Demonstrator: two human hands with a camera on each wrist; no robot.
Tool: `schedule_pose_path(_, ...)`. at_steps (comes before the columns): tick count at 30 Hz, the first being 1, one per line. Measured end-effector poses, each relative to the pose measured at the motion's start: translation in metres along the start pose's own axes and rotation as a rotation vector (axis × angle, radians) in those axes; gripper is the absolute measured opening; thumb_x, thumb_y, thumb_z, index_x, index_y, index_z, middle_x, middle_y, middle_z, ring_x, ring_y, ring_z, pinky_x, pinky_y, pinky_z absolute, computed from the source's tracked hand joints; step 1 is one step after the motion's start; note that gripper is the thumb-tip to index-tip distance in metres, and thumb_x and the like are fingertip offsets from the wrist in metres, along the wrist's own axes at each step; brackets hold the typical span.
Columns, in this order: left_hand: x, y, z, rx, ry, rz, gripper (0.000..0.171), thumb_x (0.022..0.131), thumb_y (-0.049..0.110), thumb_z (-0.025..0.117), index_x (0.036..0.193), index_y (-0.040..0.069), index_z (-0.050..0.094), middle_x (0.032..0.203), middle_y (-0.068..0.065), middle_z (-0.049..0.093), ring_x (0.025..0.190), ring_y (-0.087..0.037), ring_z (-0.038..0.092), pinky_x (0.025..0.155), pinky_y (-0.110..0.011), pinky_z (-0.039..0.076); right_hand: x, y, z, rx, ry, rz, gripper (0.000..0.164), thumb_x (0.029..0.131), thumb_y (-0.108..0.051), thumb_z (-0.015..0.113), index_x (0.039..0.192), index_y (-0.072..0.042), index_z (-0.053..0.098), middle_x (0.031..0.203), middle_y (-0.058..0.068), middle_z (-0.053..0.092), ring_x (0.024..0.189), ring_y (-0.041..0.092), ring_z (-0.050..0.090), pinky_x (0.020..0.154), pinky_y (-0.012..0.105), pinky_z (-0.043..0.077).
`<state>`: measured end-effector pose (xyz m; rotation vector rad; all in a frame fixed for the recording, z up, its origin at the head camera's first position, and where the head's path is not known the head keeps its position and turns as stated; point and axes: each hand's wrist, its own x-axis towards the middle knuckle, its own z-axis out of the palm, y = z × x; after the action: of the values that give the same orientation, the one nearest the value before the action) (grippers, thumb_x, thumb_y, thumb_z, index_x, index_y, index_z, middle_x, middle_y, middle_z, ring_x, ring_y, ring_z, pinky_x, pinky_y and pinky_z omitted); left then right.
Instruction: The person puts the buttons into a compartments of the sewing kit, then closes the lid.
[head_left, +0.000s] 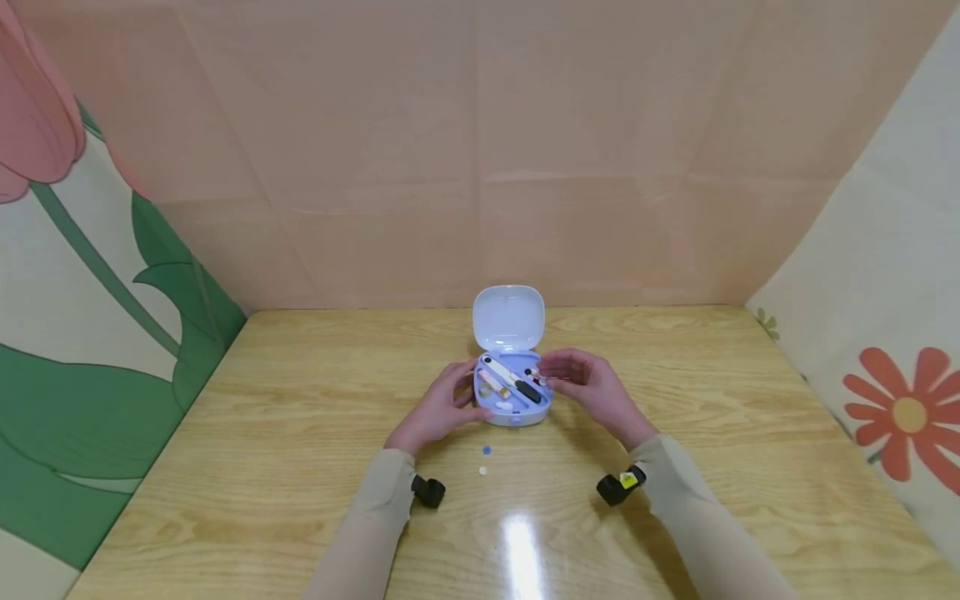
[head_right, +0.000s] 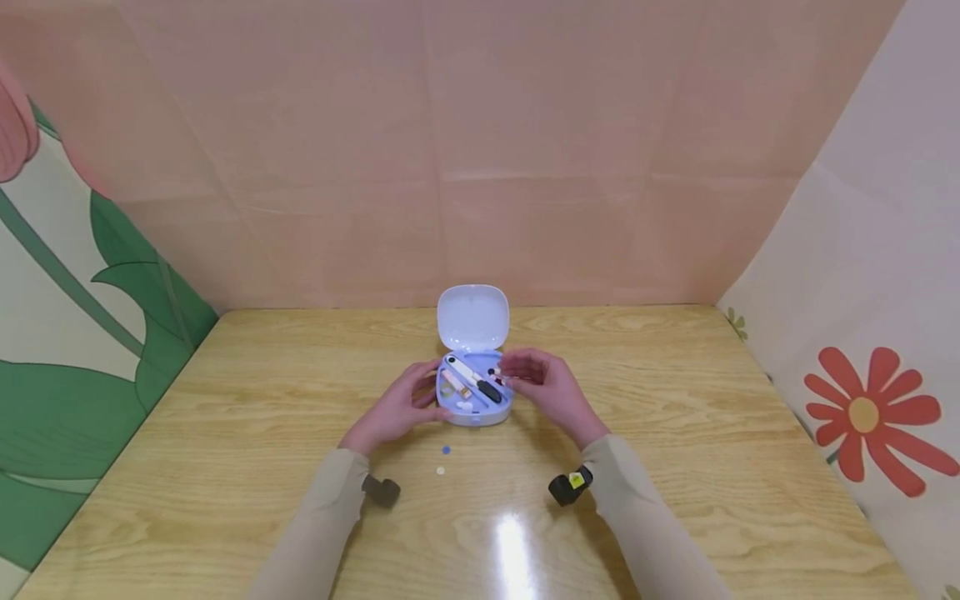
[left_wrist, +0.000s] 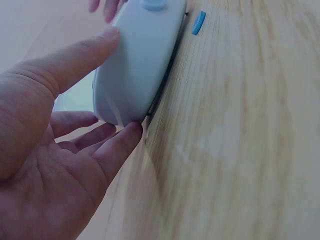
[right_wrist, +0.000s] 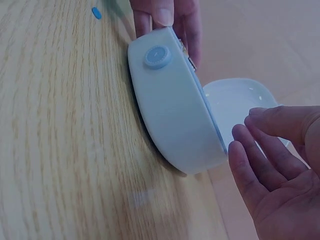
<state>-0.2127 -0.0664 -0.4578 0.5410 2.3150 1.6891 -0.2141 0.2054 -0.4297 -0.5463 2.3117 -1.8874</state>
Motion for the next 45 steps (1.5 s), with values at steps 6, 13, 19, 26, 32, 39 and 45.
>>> schedule_pose_path(6, 0.000, 0.000, 0.000, 0.008, -0.007, -0.007, 0.087, 0.076, 0.012, 0.080, 0.149, 0.012, 0.032, 0.140, -0.003, 0.038, 0.133, -0.022, 0.037, 0.106, -0.028, 0.039, -0.005, -0.003, -0.001, -0.011, -0.015, 0.006, 0.034, 0.090, 0.003, 0.062, 0.123, 0.003, 0.057, 0.121, 0.023, 0.059, 0.112, 0.037, 0.057, 0.089, 0.026, 0.054)
schedule_pose_path(13, 0.000, 0.000, 0.000, 0.021, -0.001, -0.013, 0.086, 0.077, 0.013, 0.080, 0.149, 0.012, 0.033, 0.140, -0.003, 0.038, 0.133, -0.021, 0.037, 0.106, -0.028, 0.039, -0.015, -0.006, -0.004, -0.019, -0.019, 0.014, 0.035, 0.091, -0.002, 0.063, 0.125, 0.000, 0.056, 0.123, 0.020, 0.059, 0.113, 0.033, 0.057, 0.090, 0.027, 0.054)
schedule_pose_path(19, 0.001, -0.002, 0.000, 0.022, 0.003, -0.005, 0.087, 0.076, 0.013, 0.080, 0.149, 0.013, 0.033, 0.140, -0.003, 0.038, 0.133, -0.022, 0.038, 0.106, -0.027, 0.039, -0.023, -0.009, -0.002, 0.025, -0.033, 0.000, 0.037, 0.090, 0.000, 0.063, 0.126, 0.004, 0.054, 0.124, 0.025, 0.056, 0.114, 0.036, 0.056, 0.090, 0.028, 0.054)
schedule_pose_path(26, 0.001, -0.002, -0.001, 0.031, -0.005, -0.006, 0.087, 0.077, 0.014, 0.080, 0.149, 0.012, 0.032, 0.139, -0.002, 0.038, 0.133, -0.021, 0.038, 0.106, -0.027, 0.039, -0.031, -0.010, 0.006, 0.087, -0.066, -0.044, 0.033, 0.089, 0.006, 0.062, 0.121, 0.007, 0.056, 0.122, 0.032, 0.055, 0.113, 0.045, 0.053, 0.090, 0.030, 0.054)
schedule_pose_path(32, 0.001, 0.000, -0.001, 0.029, -0.009, -0.004, 0.087, 0.077, 0.016, 0.080, 0.149, 0.012, 0.032, 0.140, -0.003, 0.037, 0.133, -0.022, 0.037, 0.106, -0.028, 0.039, -0.036, -0.011, 0.013, 0.118, -0.094, -0.072, 0.031, 0.088, 0.009, 0.062, 0.118, 0.011, 0.056, 0.118, 0.033, 0.056, 0.111, 0.046, 0.054, 0.091, 0.032, 0.054)
schedule_pose_path(39, 0.001, 0.000, -0.001, 0.028, -0.005, -0.010, 0.086, 0.077, 0.016, 0.080, 0.149, 0.013, 0.032, 0.139, -0.002, 0.038, 0.133, -0.022, 0.037, 0.106, -0.029, 0.039, -0.041, -0.015, 0.021, 0.127, -0.117, -0.059, 0.031, 0.088, 0.008, 0.062, 0.119, 0.008, 0.057, 0.118, 0.031, 0.056, 0.111, 0.044, 0.054, 0.092, 0.034, 0.053)
schedule_pose_path(45, 0.000, -0.002, -0.001, 0.033, 0.003, -0.011, 0.086, 0.077, 0.015, 0.080, 0.149, 0.012, 0.033, 0.140, -0.002, 0.037, 0.133, -0.022, 0.037, 0.106, -0.029, 0.040, -0.044, -0.020, 0.027, 0.136, -0.131, -0.020, 0.031, 0.089, 0.004, 0.063, 0.119, 0.006, 0.057, 0.120, 0.028, 0.057, 0.113, 0.043, 0.054, 0.092, 0.034, 0.054)
